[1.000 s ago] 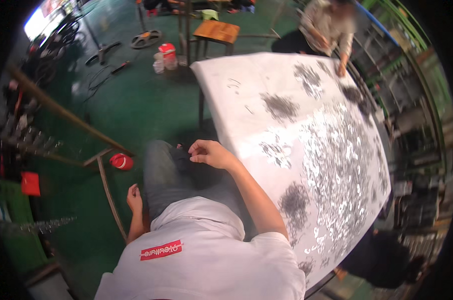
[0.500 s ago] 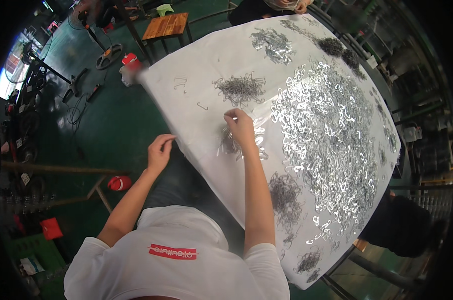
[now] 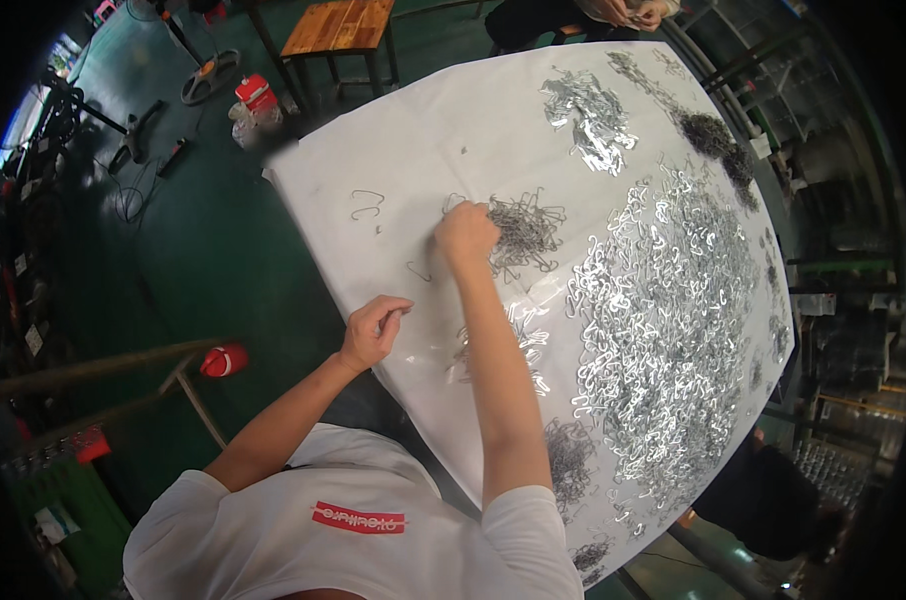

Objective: The person picks small metal hooks and clips from a white-covered table, links them together by hand, and places the assembled pieces onto a nearby metal rack. The process is repeated continuously throughout the clip.

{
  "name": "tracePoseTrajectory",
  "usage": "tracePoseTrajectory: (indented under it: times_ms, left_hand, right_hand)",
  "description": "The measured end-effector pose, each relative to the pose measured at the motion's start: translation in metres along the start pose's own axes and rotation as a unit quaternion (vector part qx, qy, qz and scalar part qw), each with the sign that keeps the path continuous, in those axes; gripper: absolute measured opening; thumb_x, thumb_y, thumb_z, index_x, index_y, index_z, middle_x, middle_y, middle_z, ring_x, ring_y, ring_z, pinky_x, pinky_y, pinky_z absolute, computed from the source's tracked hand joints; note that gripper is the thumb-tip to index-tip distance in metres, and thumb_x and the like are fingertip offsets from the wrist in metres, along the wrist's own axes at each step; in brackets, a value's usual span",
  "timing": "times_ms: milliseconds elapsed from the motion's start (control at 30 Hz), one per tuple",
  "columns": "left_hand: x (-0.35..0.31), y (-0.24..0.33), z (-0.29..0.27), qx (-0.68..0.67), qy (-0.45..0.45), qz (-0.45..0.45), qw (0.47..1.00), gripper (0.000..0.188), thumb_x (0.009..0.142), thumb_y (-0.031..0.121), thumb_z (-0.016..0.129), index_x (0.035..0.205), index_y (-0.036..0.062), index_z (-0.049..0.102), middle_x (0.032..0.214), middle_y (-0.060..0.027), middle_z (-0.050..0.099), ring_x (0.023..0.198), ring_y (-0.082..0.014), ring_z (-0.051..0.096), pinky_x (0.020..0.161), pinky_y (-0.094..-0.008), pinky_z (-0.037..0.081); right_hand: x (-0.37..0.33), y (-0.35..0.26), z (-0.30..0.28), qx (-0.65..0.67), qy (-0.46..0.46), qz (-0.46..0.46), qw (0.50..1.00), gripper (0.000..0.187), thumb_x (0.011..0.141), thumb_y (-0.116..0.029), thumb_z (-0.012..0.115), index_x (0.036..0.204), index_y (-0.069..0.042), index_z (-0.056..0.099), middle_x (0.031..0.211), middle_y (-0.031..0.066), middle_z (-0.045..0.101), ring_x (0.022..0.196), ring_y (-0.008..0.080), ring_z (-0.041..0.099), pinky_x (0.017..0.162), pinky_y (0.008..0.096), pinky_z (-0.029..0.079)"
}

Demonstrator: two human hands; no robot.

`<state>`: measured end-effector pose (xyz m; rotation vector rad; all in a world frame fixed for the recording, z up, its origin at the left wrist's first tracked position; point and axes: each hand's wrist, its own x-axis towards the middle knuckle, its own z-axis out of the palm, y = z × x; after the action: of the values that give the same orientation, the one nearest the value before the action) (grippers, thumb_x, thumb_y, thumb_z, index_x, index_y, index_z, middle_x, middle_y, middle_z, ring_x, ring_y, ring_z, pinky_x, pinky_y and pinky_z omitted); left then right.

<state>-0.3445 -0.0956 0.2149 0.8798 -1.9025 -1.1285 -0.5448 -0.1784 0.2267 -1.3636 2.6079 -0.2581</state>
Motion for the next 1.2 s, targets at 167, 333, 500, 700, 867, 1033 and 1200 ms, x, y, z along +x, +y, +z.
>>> tracePoseTrajectory:
  times_ms: [167, 333, 500, 700, 867, 1033, 1200]
  left_hand:
    - [-0.003, -0.003, -0.007, -0.03, -0.006, 0.018, 0.999, 0.021, 0.084, -0.008, 0.054, 0.1, 0.0023, 0.064, 0.086, -0.0087, 0.065, 0.067, -0.0141, 0.06, 0.059, -0.0243, 0.048]
    - [0.01, -0.007, -0.028, -0.054, 0.045, 0.013, 0.997, 0.021, 0.085, -0.007, 0.054, 0.103, 0.0017, 0.063, 0.093, -0.0109, 0.064, 0.074, -0.0186, 0.063, 0.062, -0.0263, 0.049]
    - [0.047, -0.032, -0.059, 0.088, 0.163, 0.077, 0.98, 0.026, 0.082, -0.007, 0.054, 0.105, 0.0022, 0.062, 0.101, -0.0128, 0.064, 0.094, -0.0297, 0.061, 0.078, -0.0348, 0.05]
    - [0.088, -0.053, -0.066, 0.117, 0.18, 0.072, 0.974, 0.03, 0.082, -0.006, 0.055, 0.11, 0.0023, 0.06, 0.11, -0.0138, 0.06, 0.105, -0.0315, 0.056, 0.09, -0.0379, 0.045]
    - [0.109, -0.062, -0.07, 0.143, 0.193, 0.083, 0.967, 0.028, 0.082, -0.004, 0.059, 0.109, 0.0035, 0.062, 0.111, -0.0127, 0.06, 0.105, -0.0318, 0.055, 0.088, -0.0376, 0.046]
    - [0.114, -0.065, -0.073, 0.155, 0.114, 0.13, 0.973, 0.027, 0.077, 0.002, 0.068, 0.103, 0.0077, 0.065, 0.108, -0.0087, 0.06, 0.101, -0.0294, 0.054, 0.085, -0.0371, 0.046]
    - [0.088, -0.047, -0.056, 0.193, -0.024, 0.192, 0.962, 0.022, 0.074, 0.012, 0.072, 0.094, 0.0135, 0.066, 0.109, -0.0027, 0.057, 0.106, -0.0242, 0.051, 0.085, -0.0376, 0.043]
  right_hand:
    - [0.018, 0.042, -0.031, 0.274, -0.181, 0.0, 0.945, 0.023, 0.08, -0.021, 0.063, 0.076, 0.002, 0.067, 0.064, 0.0105, 0.062, 0.066, 0.0239, 0.064, 0.059, 0.0372, 0.048]
    - [0.013, 0.056, -0.058, 0.155, -0.337, 0.08, 0.925, 0.028, 0.079, -0.024, 0.066, 0.083, 0.004, 0.069, 0.067, 0.015, 0.062, 0.068, 0.0272, 0.063, 0.066, 0.0396, 0.049]
    - [-0.001, 0.021, -0.059, 0.044, -0.207, -0.104, 0.972, 0.03, 0.081, -0.026, 0.065, 0.089, 0.003, 0.067, 0.079, 0.0164, 0.067, 0.076, 0.0286, 0.064, 0.071, 0.0377, 0.05]
    - [0.012, -0.059, -0.011, 0.161, -0.233, -0.204, 0.937, 0.029, 0.083, -0.023, 0.065, 0.096, 0.003, 0.067, 0.086, 0.0164, 0.068, 0.078, 0.0234, 0.064, 0.073, 0.0338, 0.049]
    - [0.021, -0.055, -0.011, 0.256, -0.102, -0.225, 0.935, 0.021, 0.085, -0.017, 0.065, 0.096, 0.001, 0.067, 0.094, 0.0145, 0.066, 0.083, 0.0243, 0.064, 0.076, 0.0338, 0.05]
    - [0.011, 0.019, -0.047, 0.293, 0.071, -0.178, 0.937, 0.015, 0.084, -0.011, 0.066, 0.095, -0.002, 0.067, 0.094, 0.0129, 0.063, 0.081, 0.0238, 0.064, 0.074, 0.0332, 0.05]
    - [-0.021, 0.084, -0.045, 0.217, 0.096, -0.086, 0.968, 0.021, 0.083, -0.014, 0.067, 0.101, -0.003, 0.066, 0.105, 0.0133, 0.061, 0.097, 0.0266, 0.06, 0.082, 0.0364, 0.048]
